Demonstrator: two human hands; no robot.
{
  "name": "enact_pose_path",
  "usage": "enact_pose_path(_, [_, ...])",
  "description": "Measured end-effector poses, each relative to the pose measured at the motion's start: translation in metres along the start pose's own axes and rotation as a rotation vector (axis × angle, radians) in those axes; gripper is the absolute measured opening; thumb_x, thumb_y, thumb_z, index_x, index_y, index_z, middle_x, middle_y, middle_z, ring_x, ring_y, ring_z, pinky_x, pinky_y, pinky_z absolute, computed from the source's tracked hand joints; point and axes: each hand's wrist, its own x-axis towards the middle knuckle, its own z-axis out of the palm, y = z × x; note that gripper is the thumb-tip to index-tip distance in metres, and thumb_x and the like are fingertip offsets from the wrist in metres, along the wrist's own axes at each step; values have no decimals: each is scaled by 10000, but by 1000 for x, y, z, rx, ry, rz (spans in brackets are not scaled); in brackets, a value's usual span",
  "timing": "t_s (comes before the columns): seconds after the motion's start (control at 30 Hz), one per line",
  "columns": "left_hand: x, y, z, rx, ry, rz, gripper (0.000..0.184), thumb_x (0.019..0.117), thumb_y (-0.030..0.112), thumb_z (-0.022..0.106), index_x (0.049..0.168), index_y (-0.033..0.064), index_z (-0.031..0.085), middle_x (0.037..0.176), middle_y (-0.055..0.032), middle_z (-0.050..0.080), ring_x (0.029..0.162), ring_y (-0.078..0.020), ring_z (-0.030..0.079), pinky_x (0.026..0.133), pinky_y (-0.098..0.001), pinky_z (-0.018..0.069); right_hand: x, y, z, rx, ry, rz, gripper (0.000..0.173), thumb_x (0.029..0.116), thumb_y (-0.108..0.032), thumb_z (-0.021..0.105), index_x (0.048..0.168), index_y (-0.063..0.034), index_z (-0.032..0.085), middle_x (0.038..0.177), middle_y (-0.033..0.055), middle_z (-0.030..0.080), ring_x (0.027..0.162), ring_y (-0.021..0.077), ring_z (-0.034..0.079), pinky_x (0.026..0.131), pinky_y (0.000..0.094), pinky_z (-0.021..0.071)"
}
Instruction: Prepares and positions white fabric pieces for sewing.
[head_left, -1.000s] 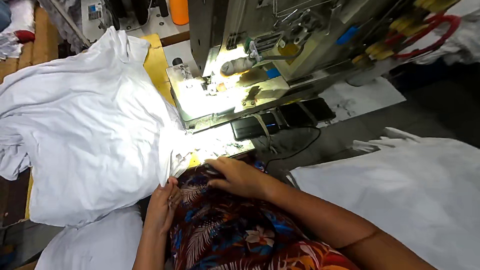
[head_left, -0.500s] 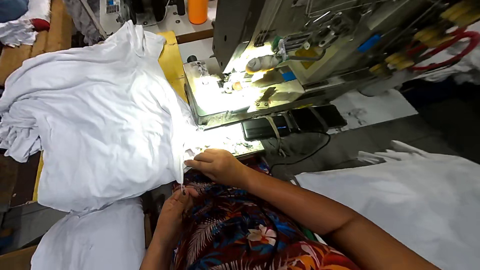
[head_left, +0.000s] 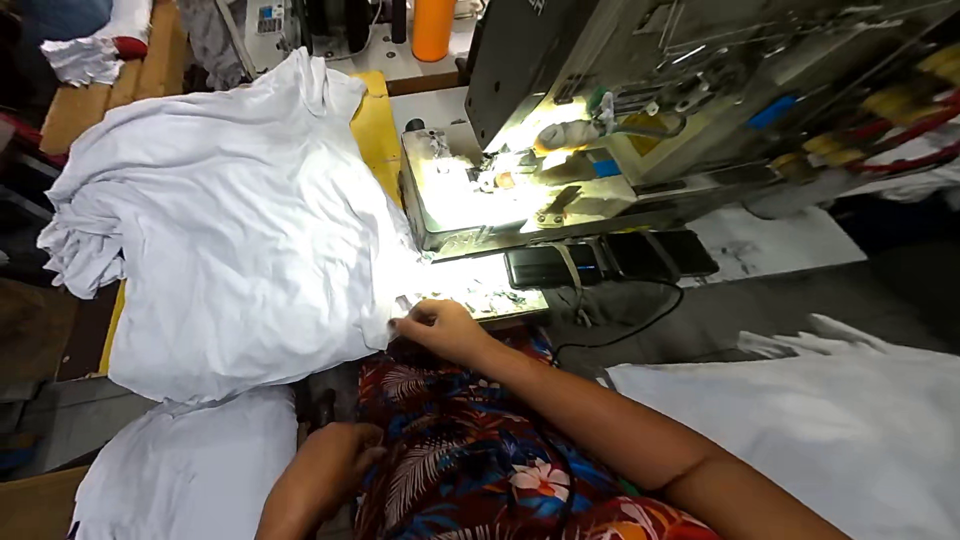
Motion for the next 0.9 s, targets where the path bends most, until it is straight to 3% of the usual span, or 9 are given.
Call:
enact_pose_path(0.07, [-10,4,-16,-6,-51,81,291,1042,313,577,1153,118,762,1000,-115,764,954,-309,729,895,-591,545,9,-5,18,33,-78,-77,452,941,-501,664,934,-49,675,813,54,636,766,161,612,750,418,517])
enact_pose_path(0.17, [-30,1,-27,70,278,257,245,973,272,652,868,84,770,922,-81,752,869,-269,734,774,-536,585,-6,-24,-5,-181,-58,-339,314,992,-274,610,877,12,673,811,134,645,796,253,636,740,465,514])
enact_pose_path(0.23, [-42,-10,-33,76,550,344,146,930,242,672,942,157,790,1133,-16,753,1023,-197,732,863,-481,603,-25,-24,-38,-348,139,-370,215,966,-185,604,934,-7,721,899,155,711,872,304,705,791,538,566])
enact_pose_path(0.3, [-43,-15,-40,82,720,374,201,941,266,632,1035,177,786,1047,23,765,971,-156,729,866,-464,587,-28,-16,-58,-333,361,-324,231,1002,-175,561,1032,-12,721,904,122,726,787,234,710,725,471,588])
enact_pose_path(0.37, [-31,-11,-51,39,803,452,246,1001,284,581,1069,151,777,1012,26,765,954,-114,722,874,-382,596,-25,-18,-56,-12,342,-287,234,1047,-193,517,1149,-3,608,875,46,668,599,82,614,557,270,556])
enact_pose_path(0.43, [-12,1,-67,-30,838,537,262,1023,262,566,1082,96,760,1062,-25,751,989,-124,711,897,-343,590,-25,-31,-37,324,287,-366,181,994,-132,591,1137,-35,536,828,-14,646,541,26,572,483,205,520])
enact_pose_path(0.57, [17,34,-94,-190,885,573,357,919,317,745,1164,61,709,1186,-120,670,922,-156,677,771,-311,586,-28,-62,-18,393,311,-623,213,951,-136,701,1125,-107,581,829,-105,656,642,-30,593,568,150,523])
enact_pose_path(0.77, [35,55,-97,-270,1004,736,120,962,106,657,945,5,720,1004,-104,714,799,-115,681,694,-259,582,-24,-73,-24,213,472,-725,300,872,-276,815,1070,-134,640,836,-133,628,661,-93,522,569,75,439])
enact_pose_path(0.9, [43,34,-100,-14,1116,603,128,956,80,608,1029,35,703,936,-79,713,846,-182,691,754,-360,570,-5,-60,-2,-244,527,-669,289,875,-167,734,1102,0,667,895,77,708,744,122,671,663,283,584])
